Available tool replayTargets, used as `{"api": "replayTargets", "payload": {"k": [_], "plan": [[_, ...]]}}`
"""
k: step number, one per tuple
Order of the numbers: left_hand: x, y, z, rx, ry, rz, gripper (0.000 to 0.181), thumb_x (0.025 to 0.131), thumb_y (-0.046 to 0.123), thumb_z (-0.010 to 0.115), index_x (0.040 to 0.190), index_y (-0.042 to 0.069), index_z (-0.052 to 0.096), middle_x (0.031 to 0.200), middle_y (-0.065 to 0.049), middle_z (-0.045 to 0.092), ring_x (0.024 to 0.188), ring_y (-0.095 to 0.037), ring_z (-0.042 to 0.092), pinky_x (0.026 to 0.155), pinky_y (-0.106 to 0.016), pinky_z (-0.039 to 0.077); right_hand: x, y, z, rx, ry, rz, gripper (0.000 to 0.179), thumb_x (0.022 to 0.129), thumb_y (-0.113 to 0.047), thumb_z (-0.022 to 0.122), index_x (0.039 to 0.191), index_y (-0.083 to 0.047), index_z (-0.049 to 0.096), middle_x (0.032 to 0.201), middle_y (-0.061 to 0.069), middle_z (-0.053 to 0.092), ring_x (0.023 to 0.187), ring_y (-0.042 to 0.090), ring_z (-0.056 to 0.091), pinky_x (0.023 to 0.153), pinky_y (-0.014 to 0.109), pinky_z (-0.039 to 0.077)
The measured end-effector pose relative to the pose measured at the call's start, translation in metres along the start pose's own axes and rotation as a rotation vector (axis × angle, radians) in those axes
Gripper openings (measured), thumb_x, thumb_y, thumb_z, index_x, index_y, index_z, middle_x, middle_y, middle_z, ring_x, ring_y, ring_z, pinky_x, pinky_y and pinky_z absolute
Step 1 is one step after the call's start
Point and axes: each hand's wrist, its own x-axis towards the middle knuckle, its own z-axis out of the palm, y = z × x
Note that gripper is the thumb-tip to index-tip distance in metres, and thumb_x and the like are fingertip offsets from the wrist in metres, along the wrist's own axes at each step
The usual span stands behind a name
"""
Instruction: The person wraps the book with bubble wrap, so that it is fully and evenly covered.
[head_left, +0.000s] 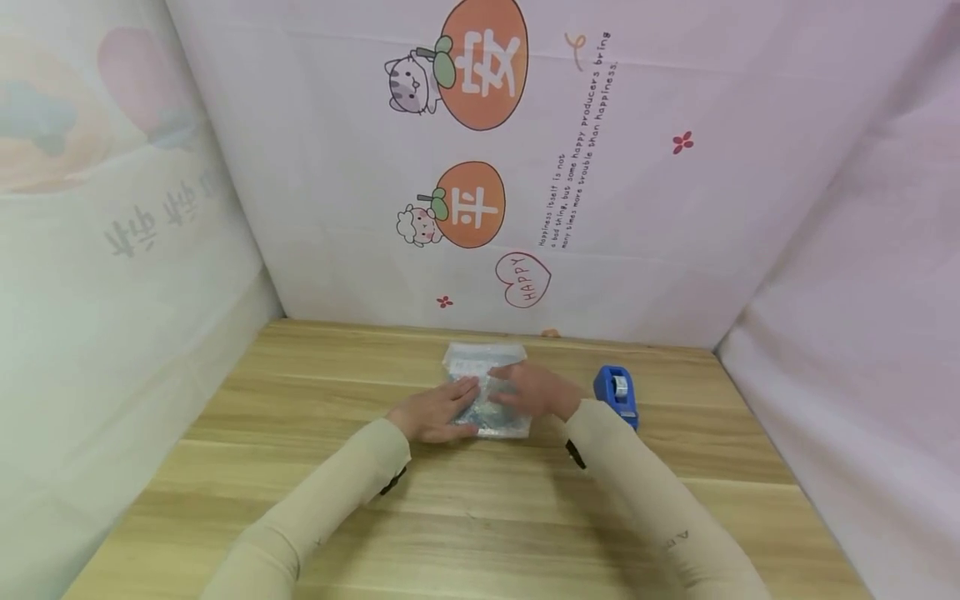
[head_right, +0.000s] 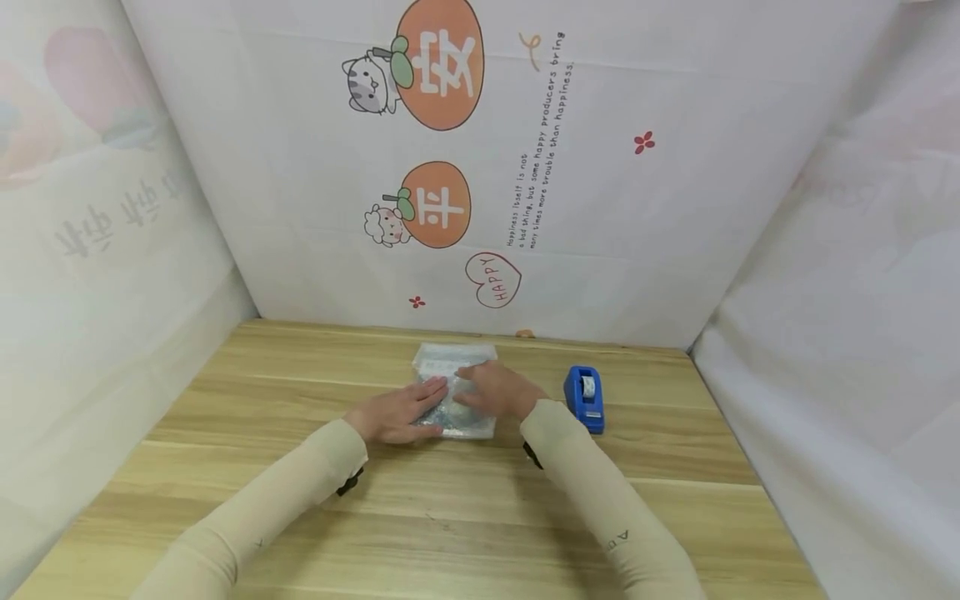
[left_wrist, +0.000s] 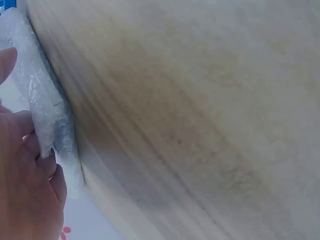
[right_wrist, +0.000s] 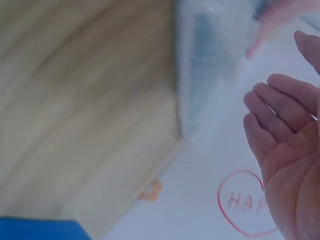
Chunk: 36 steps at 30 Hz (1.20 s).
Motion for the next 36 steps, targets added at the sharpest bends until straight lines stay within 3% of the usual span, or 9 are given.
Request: {"api": "replayTargets", "payload": {"k": [8, 16, 20, 28, 36], "plan": [[0.000, -0.001, 0.001, 0.001, -0.013, 0.005, 0.083, 0.110, 0.058, 0.040, 0.169, 0.004, 0.017, 0.179, -0.013, 0.011, 0.167, -0.031, 0.014, 0.135, -0.046, 0.022, -0.040, 0.006, -0.050, 0.057, 0.063, 0.109, 0.059, 0.105, -0.034, 0.066, 0.148, 0.005, 0.056, 0.154, 0.025, 0.057, 0.145, 0.042, 0.053, 0.122, 0.056, 0.042], [-0.002, -0.002, 0.001, -0.033, 0.001, 0.015, 0.083, 0.110, 0.056, 0.043, 0.169, 0.004, 0.018, 0.179, -0.014, 0.012, 0.166, -0.032, 0.014, 0.135, -0.047, 0.023, -0.096, 0.029, -0.087, 0.049, 0.101, 0.222, 0.057, 0.104, -0.028, 0.068, 0.148, 0.006, 0.055, 0.151, 0.028, 0.057, 0.138, 0.046, 0.058, 0.113, 0.060, 0.050], [0.000, -0.003, 0.002, -0.020, 0.000, 0.011, 0.082, 0.110, 0.057, 0.043, 0.169, 0.005, 0.019, 0.179, -0.013, 0.012, 0.166, -0.031, 0.015, 0.134, -0.047, 0.024, -0.125, 0.037, -0.099, 0.036, 0.106, 0.225, 0.056, 0.104, -0.028, 0.068, 0.144, 0.011, 0.057, 0.143, 0.032, 0.062, 0.130, 0.049, 0.063, 0.108, 0.063, 0.053], [-0.001, -0.003, 0.002, -0.018, 0.004, 0.008, 0.080, 0.110, 0.053, 0.046, 0.169, 0.005, 0.021, 0.179, -0.013, 0.014, 0.166, -0.032, 0.017, 0.134, -0.048, 0.026, -0.168, 0.054, -0.106, 0.035, 0.086, 0.297, 0.056, 0.103, -0.034, 0.070, 0.135, 0.011, 0.065, 0.130, 0.031, 0.071, 0.117, 0.046, 0.071, 0.098, 0.061, 0.059], [-0.001, -0.003, 0.001, -0.014, -0.007, -0.002, 0.082, 0.110, 0.059, 0.042, 0.170, 0.008, 0.018, 0.180, -0.010, 0.012, 0.167, -0.029, 0.015, 0.134, -0.046, 0.024, -0.186, 0.079, -0.084, 0.043, 0.102, 0.352, 0.052, 0.101, -0.033, 0.073, 0.127, 0.011, 0.069, 0.119, 0.026, 0.077, 0.105, 0.037, 0.077, 0.091, 0.053, 0.063]]}}
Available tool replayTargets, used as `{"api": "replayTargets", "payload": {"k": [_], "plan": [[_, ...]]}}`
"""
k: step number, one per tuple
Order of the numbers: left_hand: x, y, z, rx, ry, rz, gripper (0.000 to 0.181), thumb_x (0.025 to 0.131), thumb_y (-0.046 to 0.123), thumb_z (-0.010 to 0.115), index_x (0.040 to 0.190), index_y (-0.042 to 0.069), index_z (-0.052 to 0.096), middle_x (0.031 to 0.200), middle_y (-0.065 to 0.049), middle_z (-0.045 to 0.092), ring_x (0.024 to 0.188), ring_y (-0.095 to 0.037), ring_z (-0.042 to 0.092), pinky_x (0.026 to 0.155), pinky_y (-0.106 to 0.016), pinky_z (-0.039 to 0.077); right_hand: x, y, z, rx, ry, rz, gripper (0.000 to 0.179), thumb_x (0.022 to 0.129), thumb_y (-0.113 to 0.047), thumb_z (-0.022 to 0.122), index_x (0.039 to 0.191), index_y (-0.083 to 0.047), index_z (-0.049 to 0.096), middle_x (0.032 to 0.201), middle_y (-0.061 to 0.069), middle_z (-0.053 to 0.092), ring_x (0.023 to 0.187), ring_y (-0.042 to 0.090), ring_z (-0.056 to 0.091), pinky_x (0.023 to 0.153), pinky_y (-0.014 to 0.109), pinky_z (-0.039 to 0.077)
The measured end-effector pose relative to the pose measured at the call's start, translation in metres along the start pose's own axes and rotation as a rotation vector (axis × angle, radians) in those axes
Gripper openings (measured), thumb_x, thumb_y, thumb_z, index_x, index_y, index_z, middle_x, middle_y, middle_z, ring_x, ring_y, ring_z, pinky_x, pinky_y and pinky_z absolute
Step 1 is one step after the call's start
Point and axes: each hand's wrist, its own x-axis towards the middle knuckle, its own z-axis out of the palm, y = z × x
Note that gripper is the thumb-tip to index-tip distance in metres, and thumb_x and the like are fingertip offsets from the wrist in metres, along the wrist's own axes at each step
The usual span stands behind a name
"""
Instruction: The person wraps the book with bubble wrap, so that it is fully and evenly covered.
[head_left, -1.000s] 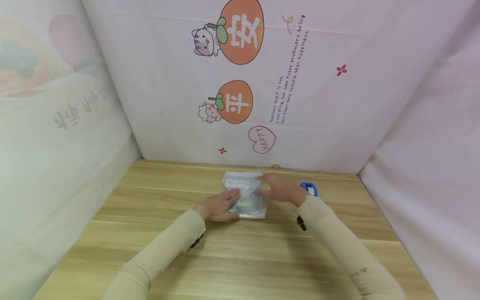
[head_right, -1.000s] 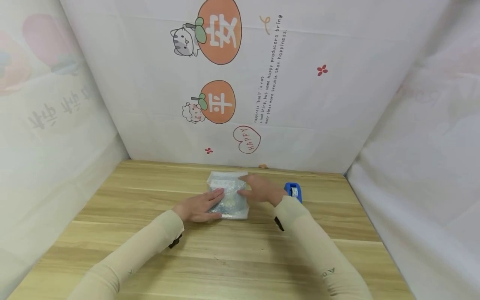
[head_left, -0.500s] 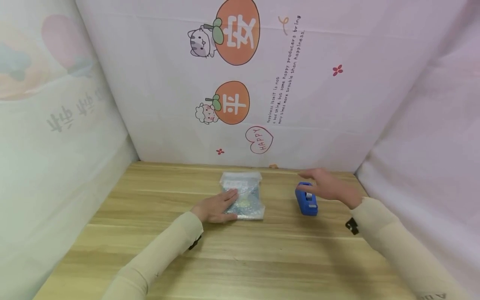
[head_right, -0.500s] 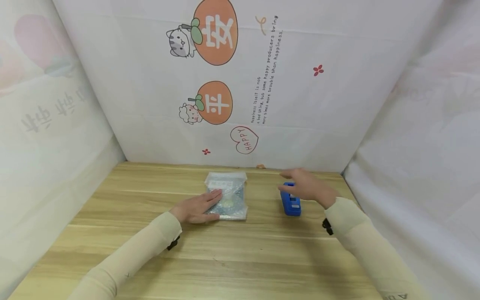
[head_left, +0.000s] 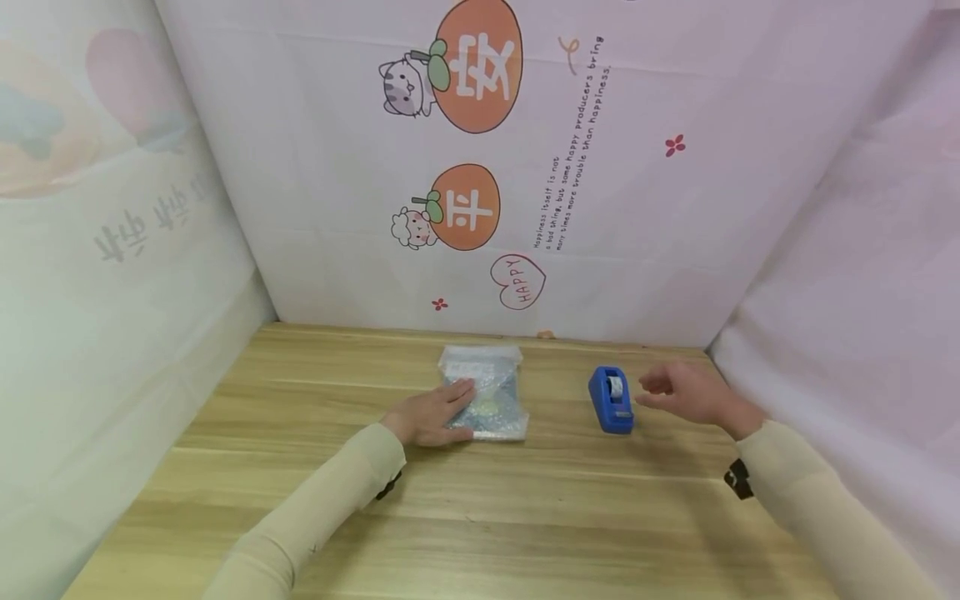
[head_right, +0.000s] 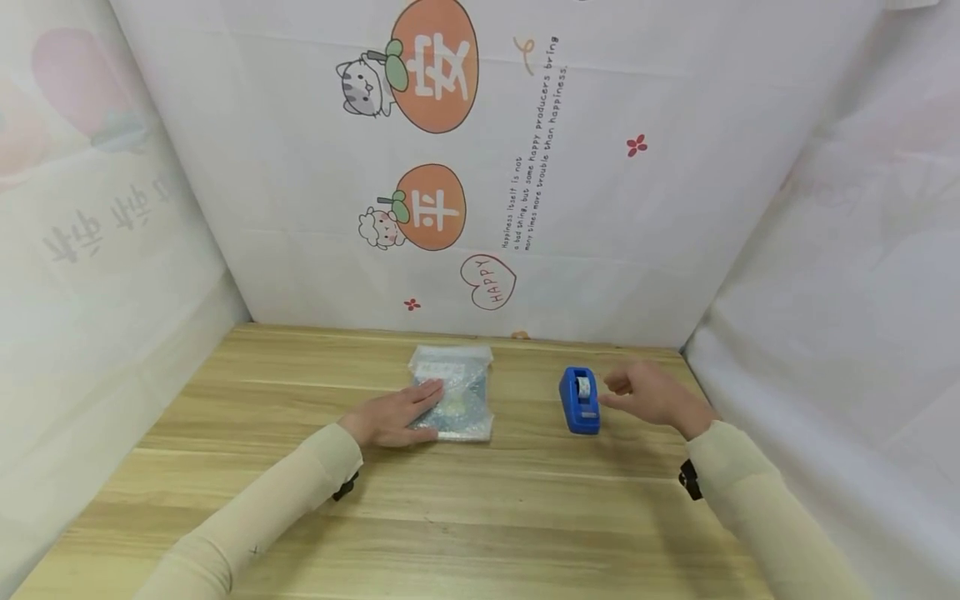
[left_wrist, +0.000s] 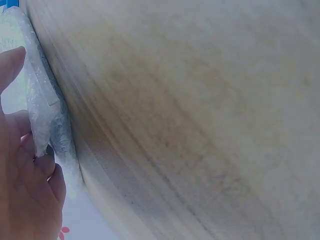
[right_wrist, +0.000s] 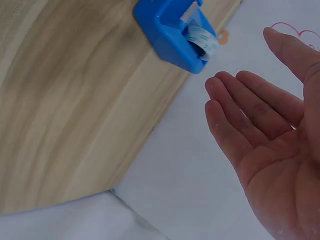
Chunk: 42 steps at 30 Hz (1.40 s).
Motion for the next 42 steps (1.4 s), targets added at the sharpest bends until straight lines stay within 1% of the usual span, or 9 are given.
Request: {"api": "replayTargets", "payload": {"k": [6, 9, 14, 21, 29, 33, 39, 40, 42], "plan": [[0.001, -0.002, 0.002, 0.009, -0.001, 0.003, 0.082, 0.110, 0.058, 0.042, 0.170, 0.008, 0.018, 0.179, -0.010, 0.012, 0.167, -0.029, 0.015, 0.135, -0.045, 0.023, 0.003, 0.014, 0.023, 0.131, 0.011, 0.034, 0.046, 0.101, -0.028, 0.073, 0.124, 0.012, 0.070, 0.112, 0.023, 0.078, 0.100, 0.034, 0.077, 0.086, 0.050, 0.065], [0.001, -0.002, 0.002, 0.004, 0.000, 0.004, 0.082, 0.110, 0.058, 0.042, 0.170, 0.008, 0.018, 0.179, -0.010, 0.012, 0.167, -0.029, 0.014, 0.135, -0.045, 0.023, 0.007, 0.020, 0.034, 0.146, 0.024, 0.035, 0.039, 0.100, -0.026, 0.074, 0.118, 0.009, 0.072, 0.107, 0.019, 0.079, 0.096, 0.030, 0.076, 0.084, 0.048, 0.065], [0.000, -0.001, 0.001, -0.005, 0.004, 0.011, 0.081, 0.110, 0.056, 0.042, 0.170, 0.007, 0.017, 0.180, -0.011, 0.011, 0.167, -0.029, 0.014, 0.135, -0.045, 0.023, 0.010, 0.026, 0.046, 0.166, 0.036, 0.078, 0.031, 0.099, -0.028, 0.075, 0.110, 0.001, 0.077, 0.104, 0.012, 0.080, 0.095, 0.024, 0.073, 0.083, 0.045, 0.063], [-0.001, -0.001, 0.002, -0.022, 0.009, 0.016, 0.081, 0.110, 0.055, 0.044, 0.169, 0.005, 0.018, 0.179, -0.012, 0.012, 0.167, -0.029, 0.014, 0.135, -0.046, 0.023, 0.014, 0.027, 0.059, 0.215, 0.009, 0.129, 0.031, 0.100, -0.036, 0.073, 0.106, -0.006, 0.079, 0.105, 0.008, 0.079, 0.100, 0.022, 0.071, 0.084, 0.040, 0.062], [-0.001, -0.001, 0.000, -0.020, 0.005, 0.009, 0.082, 0.110, 0.057, 0.043, 0.170, 0.008, 0.018, 0.180, -0.010, 0.012, 0.167, -0.028, 0.014, 0.135, -0.045, 0.023, 0.015, 0.024, 0.065, 0.201, 0.007, 0.174, 0.028, 0.100, -0.035, 0.073, 0.096, -0.007, 0.078, 0.096, 0.005, 0.077, 0.092, 0.017, 0.066, 0.076, 0.032, 0.054], [0.000, -0.001, 0.000, -0.022, 0.001, 0.007, 0.082, 0.109, 0.057, 0.044, 0.170, 0.007, 0.018, 0.180, -0.010, 0.012, 0.167, -0.028, 0.014, 0.135, -0.045, 0.023, 0.016, 0.022, 0.064, 0.214, 0.007, 0.198, 0.028, 0.099, -0.032, 0.073, 0.093, -0.005, 0.076, 0.092, 0.006, 0.075, 0.087, 0.017, 0.063, 0.073, 0.030, 0.051], [0.000, -0.001, 0.001, -0.024, 0.006, 0.009, 0.082, 0.109, 0.057, 0.045, 0.170, 0.007, 0.018, 0.179, -0.010, 0.012, 0.167, -0.028, 0.014, 0.135, -0.045, 0.023, 0.019, 0.019, 0.060, 0.274, -0.051, 0.242, 0.029, 0.101, -0.027, 0.070, 0.093, 0.000, 0.076, 0.095, 0.010, 0.075, 0.084, 0.017, 0.059, 0.069, 0.029, 0.047], [0.000, -0.001, 0.000, -0.028, 0.005, 0.008, 0.082, 0.109, 0.056, 0.045, 0.170, 0.007, 0.018, 0.180, -0.010, 0.012, 0.167, -0.028, 0.014, 0.135, -0.045, 0.023, 0.019, 0.018, 0.060, 0.288, -0.062, 0.250, 0.029, 0.101, -0.027, 0.070, 0.092, 0.000, 0.076, 0.093, 0.008, 0.074, 0.081, 0.016, 0.057, 0.067, 0.028, 0.046], [-0.001, 0.000, 0.000, -0.031, 0.002, 0.007, 0.082, 0.109, 0.056, 0.045, 0.170, 0.008, 0.018, 0.180, -0.010, 0.011, 0.167, -0.028, 0.014, 0.135, -0.045, 0.023, 0.021, 0.017, 0.060, 0.304, -0.084, 0.258, 0.031, 0.102, -0.025, 0.069, 0.085, 0.001, 0.074, 0.080, 0.002, 0.068, 0.071, 0.013, 0.051, 0.060, 0.026, 0.041]]}}
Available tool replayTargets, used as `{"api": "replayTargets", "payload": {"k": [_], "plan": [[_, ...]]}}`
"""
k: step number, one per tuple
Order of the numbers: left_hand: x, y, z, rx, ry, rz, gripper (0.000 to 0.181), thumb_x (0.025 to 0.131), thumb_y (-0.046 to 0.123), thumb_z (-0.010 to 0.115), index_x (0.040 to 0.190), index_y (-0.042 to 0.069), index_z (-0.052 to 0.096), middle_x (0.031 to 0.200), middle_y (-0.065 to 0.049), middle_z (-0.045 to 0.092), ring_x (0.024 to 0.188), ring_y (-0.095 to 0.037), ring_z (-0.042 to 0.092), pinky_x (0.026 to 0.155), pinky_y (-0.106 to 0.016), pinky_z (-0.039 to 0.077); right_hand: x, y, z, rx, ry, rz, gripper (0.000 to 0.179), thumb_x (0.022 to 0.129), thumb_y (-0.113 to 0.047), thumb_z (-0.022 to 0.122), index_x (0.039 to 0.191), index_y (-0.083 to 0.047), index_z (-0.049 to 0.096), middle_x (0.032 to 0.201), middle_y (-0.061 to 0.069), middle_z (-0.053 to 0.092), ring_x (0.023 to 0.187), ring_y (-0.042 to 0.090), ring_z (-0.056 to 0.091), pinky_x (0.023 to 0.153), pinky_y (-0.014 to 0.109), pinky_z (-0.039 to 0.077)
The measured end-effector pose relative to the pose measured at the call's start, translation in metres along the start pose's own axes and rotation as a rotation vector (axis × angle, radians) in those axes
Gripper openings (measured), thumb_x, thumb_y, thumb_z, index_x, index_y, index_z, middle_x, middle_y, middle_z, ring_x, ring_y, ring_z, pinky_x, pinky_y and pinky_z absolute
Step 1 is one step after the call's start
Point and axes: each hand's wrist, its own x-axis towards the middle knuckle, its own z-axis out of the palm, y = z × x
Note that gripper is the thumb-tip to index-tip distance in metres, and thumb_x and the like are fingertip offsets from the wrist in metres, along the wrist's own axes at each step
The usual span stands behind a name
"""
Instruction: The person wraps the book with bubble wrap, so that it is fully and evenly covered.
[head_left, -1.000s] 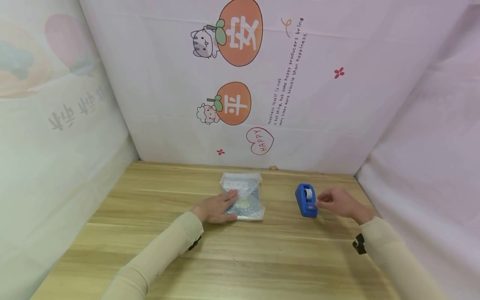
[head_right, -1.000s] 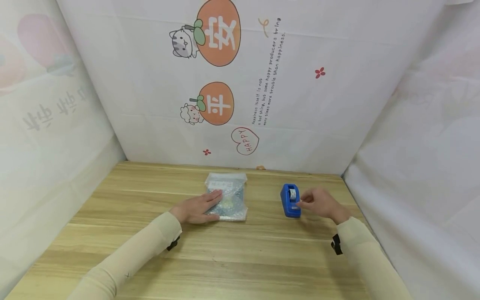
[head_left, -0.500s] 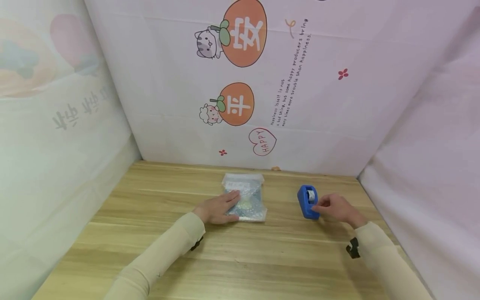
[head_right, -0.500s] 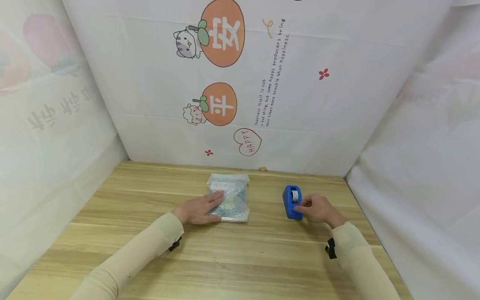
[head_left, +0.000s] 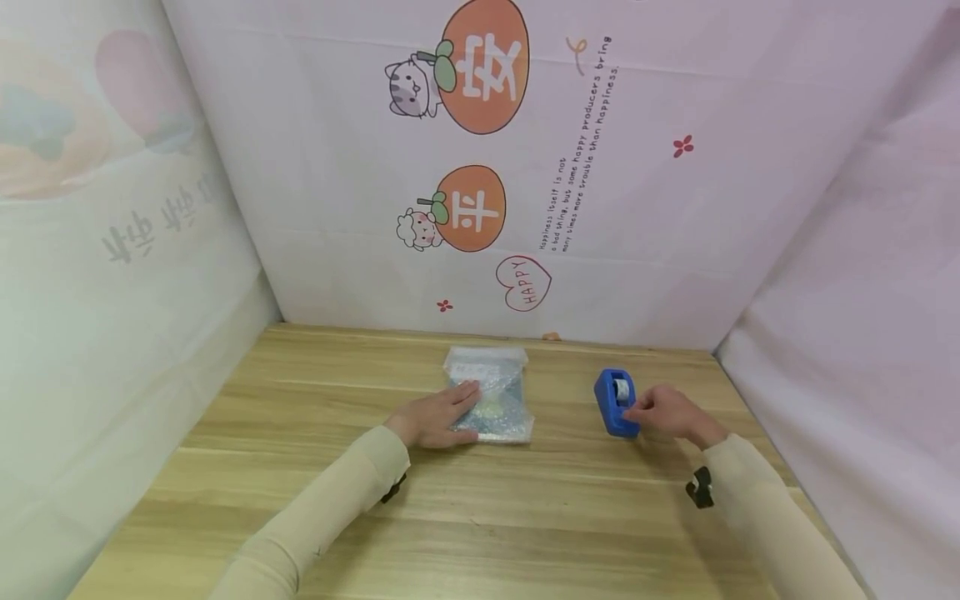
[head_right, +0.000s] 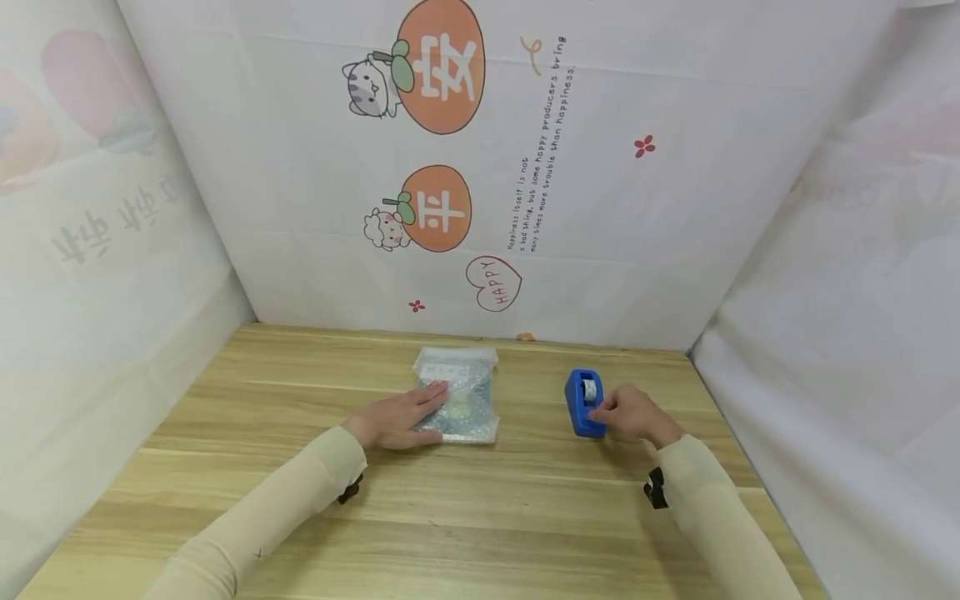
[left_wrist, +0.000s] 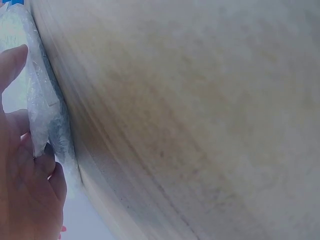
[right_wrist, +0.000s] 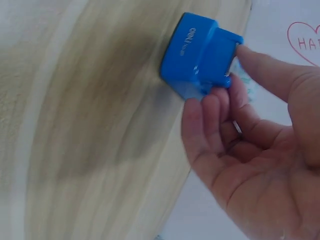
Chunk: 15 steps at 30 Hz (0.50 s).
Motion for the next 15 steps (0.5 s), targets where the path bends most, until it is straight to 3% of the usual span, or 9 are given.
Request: {"api": "replayTargets", "payload": {"k": [5, 8, 11, 15], "plan": [[-0.001, 0.001, -0.001, 0.000, -0.004, -0.003, 0.082, 0.110, 0.056, 0.045, 0.170, 0.008, 0.017, 0.180, -0.010, 0.011, 0.167, -0.028, 0.013, 0.135, -0.045, 0.023, 0.004, -0.007, -0.001, -0.003, -0.041, 0.060, 0.048, 0.101, -0.023, 0.068, 0.057, -0.013, 0.053, 0.054, -0.011, 0.040, 0.051, 0.006, 0.033, 0.049, 0.021, 0.029], [-0.001, 0.000, 0.001, 0.001, 0.000, -0.005, 0.082, 0.109, 0.056, 0.045, 0.170, 0.007, 0.018, 0.180, -0.010, 0.011, 0.167, -0.028, 0.014, 0.135, -0.045, 0.023, 0.003, -0.018, -0.002, 0.012, -0.078, 0.126, 0.053, 0.102, -0.019, 0.065, 0.054, -0.020, 0.042, 0.051, -0.012, 0.036, 0.048, 0.005, 0.032, 0.049, 0.020, 0.031], [0.000, -0.001, 0.003, 0.005, 0.003, -0.009, 0.083, 0.109, 0.058, 0.044, 0.170, 0.008, 0.018, 0.180, -0.009, 0.011, 0.167, -0.027, 0.014, 0.135, -0.044, 0.023, 0.000, -0.031, -0.003, 0.065, -0.132, 0.211, 0.045, 0.105, -0.013, 0.059, 0.063, -0.014, 0.044, 0.054, -0.008, 0.039, 0.049, 0.007, 0.037, 0.050, 0.021, 0.038], [0.001, -0.002, 0.004, 0.000, 0.009, -0.015, 0.083, 0.108, 0.060, 0.043, 0.170, 0.011, 0.017, 0.180, -0.007, 0.011, 0.167, -0.026, 0.013, 0.135, -0.043, 0.023, 0.001, -0.038, -0.006, 0.180, -0.183, 0.305, 0.018, 0.108, -0.009, 0.051, 0.100, 0.007, 0.046, 0.066, 0.000, 0.049, 0.056, 0.010, 0.048, 0.055, 0.023, 0.049]]}}
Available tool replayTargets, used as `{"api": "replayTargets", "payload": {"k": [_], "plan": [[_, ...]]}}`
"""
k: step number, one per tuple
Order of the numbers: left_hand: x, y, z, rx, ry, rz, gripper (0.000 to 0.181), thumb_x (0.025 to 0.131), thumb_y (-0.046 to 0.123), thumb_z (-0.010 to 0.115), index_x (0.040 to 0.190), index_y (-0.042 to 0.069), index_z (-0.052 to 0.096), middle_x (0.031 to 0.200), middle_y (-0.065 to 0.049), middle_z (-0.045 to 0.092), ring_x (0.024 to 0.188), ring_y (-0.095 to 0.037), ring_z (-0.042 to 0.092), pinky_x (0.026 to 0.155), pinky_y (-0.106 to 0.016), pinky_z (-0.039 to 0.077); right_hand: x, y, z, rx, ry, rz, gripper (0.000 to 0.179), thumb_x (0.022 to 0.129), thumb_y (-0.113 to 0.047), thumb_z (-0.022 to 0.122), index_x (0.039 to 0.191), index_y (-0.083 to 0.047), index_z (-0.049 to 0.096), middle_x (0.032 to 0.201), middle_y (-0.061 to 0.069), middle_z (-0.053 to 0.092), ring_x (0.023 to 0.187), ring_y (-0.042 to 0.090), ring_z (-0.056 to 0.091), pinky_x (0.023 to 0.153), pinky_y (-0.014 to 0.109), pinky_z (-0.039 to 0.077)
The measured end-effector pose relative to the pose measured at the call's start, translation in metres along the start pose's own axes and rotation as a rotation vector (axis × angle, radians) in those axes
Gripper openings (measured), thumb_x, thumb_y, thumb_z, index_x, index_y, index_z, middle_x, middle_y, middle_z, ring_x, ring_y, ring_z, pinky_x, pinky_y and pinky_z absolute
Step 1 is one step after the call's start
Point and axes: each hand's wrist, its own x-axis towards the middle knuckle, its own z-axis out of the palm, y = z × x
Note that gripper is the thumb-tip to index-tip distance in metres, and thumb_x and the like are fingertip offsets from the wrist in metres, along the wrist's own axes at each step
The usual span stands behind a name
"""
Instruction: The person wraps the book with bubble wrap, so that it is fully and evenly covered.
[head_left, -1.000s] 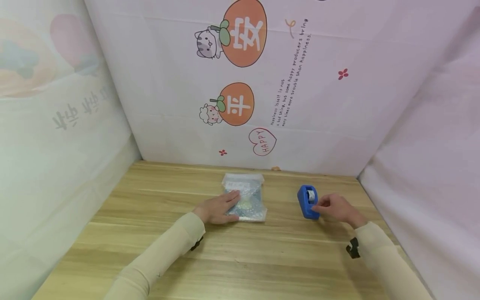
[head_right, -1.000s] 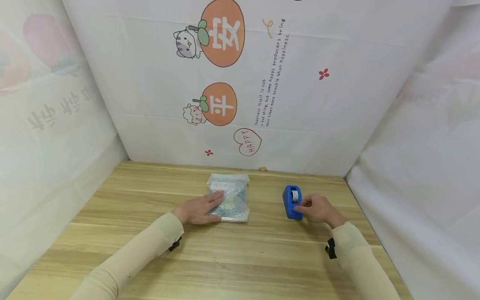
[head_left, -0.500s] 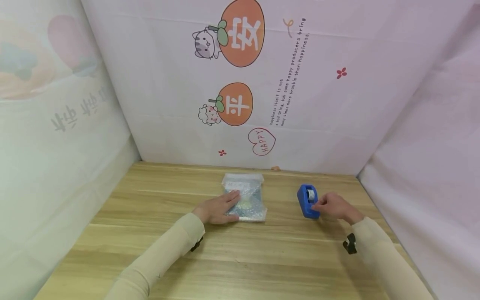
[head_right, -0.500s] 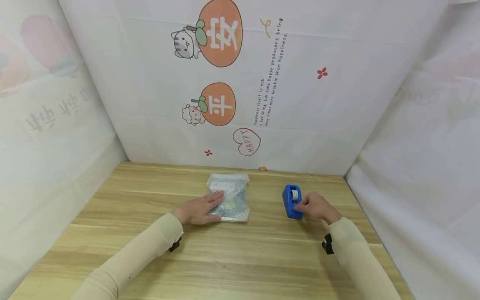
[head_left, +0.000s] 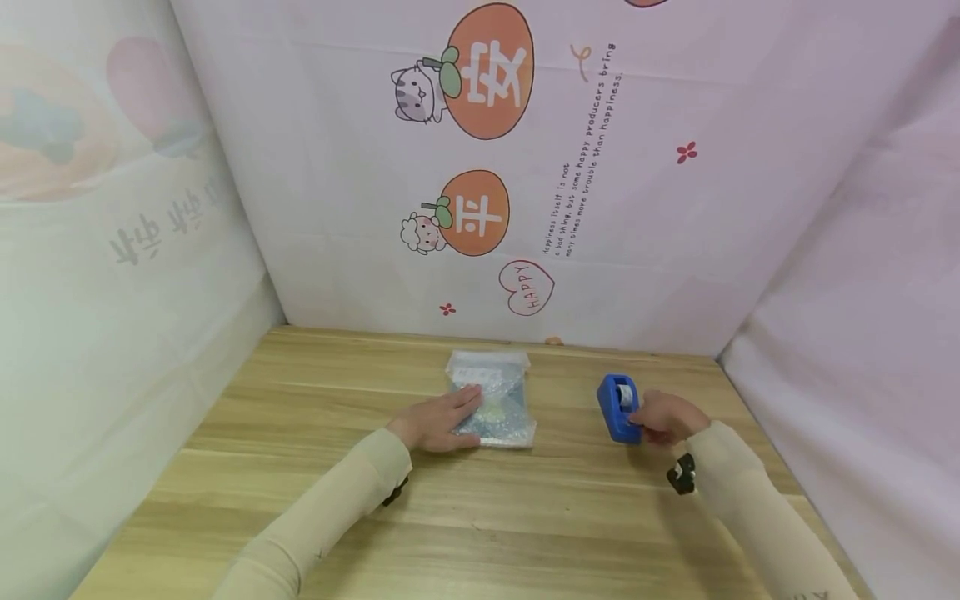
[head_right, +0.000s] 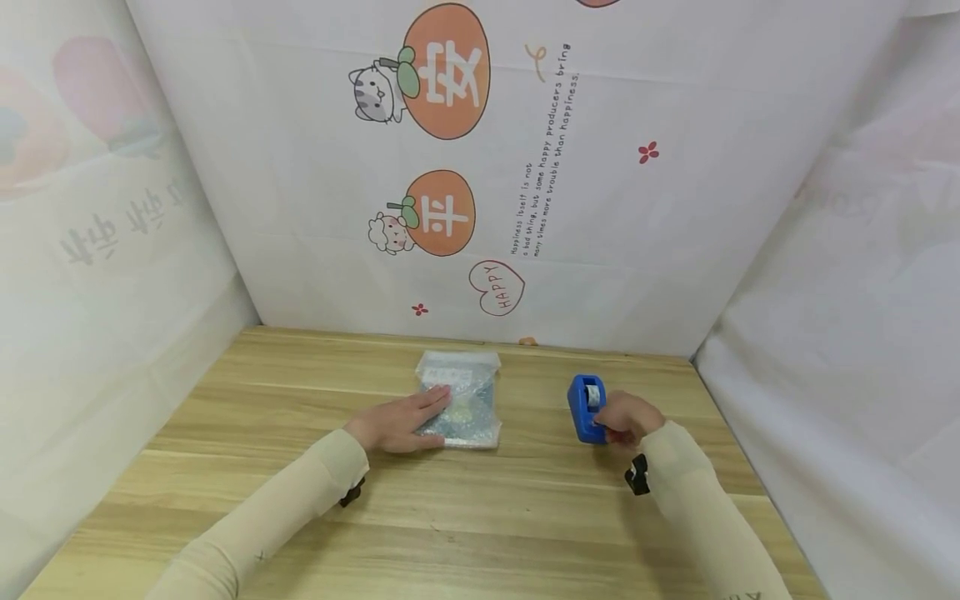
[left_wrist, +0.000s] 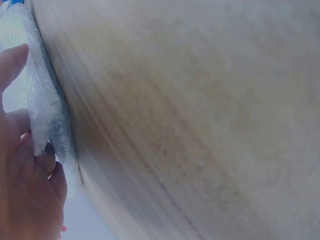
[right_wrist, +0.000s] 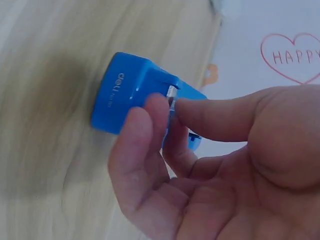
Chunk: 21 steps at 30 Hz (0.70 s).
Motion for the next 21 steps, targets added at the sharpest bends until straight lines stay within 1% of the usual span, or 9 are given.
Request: {"api": "replayTargets", "payload": {"k": [2, 3, 5, 9, 12, 14, 16, 21], "plan": [[0.001, -0.001, 0.002, 0.000, 0.002, -0.001, 0.084, 0.108, 0.061, 0.043, 0.170, 0.011, 0.017, 0.180, -0.006, 0.011, 0.167, -0.025, 0.014, 0.135, -0.044, 0.024, 0.002, 0.001, -0.002, 0.063, -0.014, 0.024, 0.023, 0.108, -0.007, 0.050, 0.117, 0.011, 0.039, 0.074, 0.003, 0.052, 0.061, 0.011, 0.052, 0.059, 0.023, 0.053], [0.001, -0.001, 0.002, 0.000, 0.002, 0.000, 0.083, 0.108, 0.060, 0.043, 0.170, 0.011, 0.018, 0.180, -0.006, 0.011, 0.167, -0.025, 0.014, 0.135, -0.044, 0.024, 0.003, 0.001, -0.003, 0.096, -0.020, 0.034, 0.026, 0.108, -0.007, 0.050, 0.121, 0.011, 0.036, 0.077, 0.004, 0.053, 0.063, 0.012, 0.053, 0.061, 0.023, 0.054], [0.001, -0.001, 0.002, 0.000, 0.004, 0.005, 0.083, 0.109, 0.059, 0.044, 0.170, 0.010, 0.018, 0.180, -0.007, 0.011, 0.167, -0.026, 0.014, 0.135, -0.044, 0.024, 0.005, 0.004, -0.005, 0.139, -0.035, 0.035, 0.024, 0.107, -0.006, 0.050, 0.119, 0.011, 0.038, 0.080, 0.005, 0.055, 0.066, 0.012, 0.056, 0.062, 0.022, 0.054], [-0.001, 0.001, -0.002, -0.008, 0.001, 0.011, 0.082, 0.109, 0.056, 0.046, 0.170, 0.008, 0.019, 0.180, -0.009, 0.012, 0.167, -0.028, 0.014, 0.135, -0.045, 0.024, 0.008, 0.009, -0.008, 0.205, -0.059, 0.033, 0.013, 0.107, -0.008, 0.051, 0.107, 0.005, 0.048, 0.082, 0.005, 0.059, 0.069, 0.011, 0.059, 0.063, 0.021, 0.055], [-0.002, 0.002, -0.004, -0.012, -0.003, 0.014, 0.082, 0.109, 0.056, 0.046, 0.169, 0.007, 0.019, 0.180, -0.010, 0.012, 0.167, -0.028, 0.014, 0.134, -0.045, 0.024, 0.009, 0.013, -0.010, 0.233, -0.087, 0.022, 0.014, 0.107, -0.009, 0.050, 0.100, 0.001, 0.055, 0.082, 0.005, 0.062, 0.070, 0.010, 0.061, 0.065, 0.021, 0.056], [-0.001, 0.002, -0.003, -0.011, 0.000, 0.020, 0.082, 0.109, 0.055, 0.047, 0.169, 0.006, 0.019, 0.179, -0.011, 0.012, 0.166, -0.029, 0.015, 0.134, -0.046, 0.024, 0.009, 0.016, -0.012, 0.262, -0.104, 0.023, 0.015, 0.108, -0.010, 0.049, 0.101, 0.001, 0.057, 0.083, 0.006, 0.063, 0.072, 0.011, 0.062, 0.067, 0.022, 0.056], [-0.001, 0.001, -0.003, -0.016, 0.005, 0.024, 0.082, 0.109, 0.055, 0.047, 0.169, 0.006, 0.019, 0.179, -0.011, 0.013, 0.166, -0.030, 0.016, 0.134, -0.047, 0.025, 0.009, 0.018, -0.014, 0.291, -0.127, 0.019, 0.018, 0.110, -0.011, 0.047, 0.105, 0.003, 0.057, 0.087, 0.007, 0.064, 0.074, 0.011, 0.063, 0.068, 0.021, 0.057], [0.000, 0.000, -0.003, -0.023, 0.008, 0.032, 0.082, 0.109, 0.055, 0.048, 0.169, 0.006, 0.019, 0.179, -0.012, 0.012, 0.166, -0.030, 0.015, 0.133, -0.047, 0.026, 0.008, 0.021, -0.016, 0.390, -0.161, 0.041, 0.021, 0.112, -0.011, 0.046, 0.116, 0.008, 0.053, 0.095, 0.012, 0.064, 0.080, 0.013, 0.063, 0.072, 0.019, 0.057]]}}
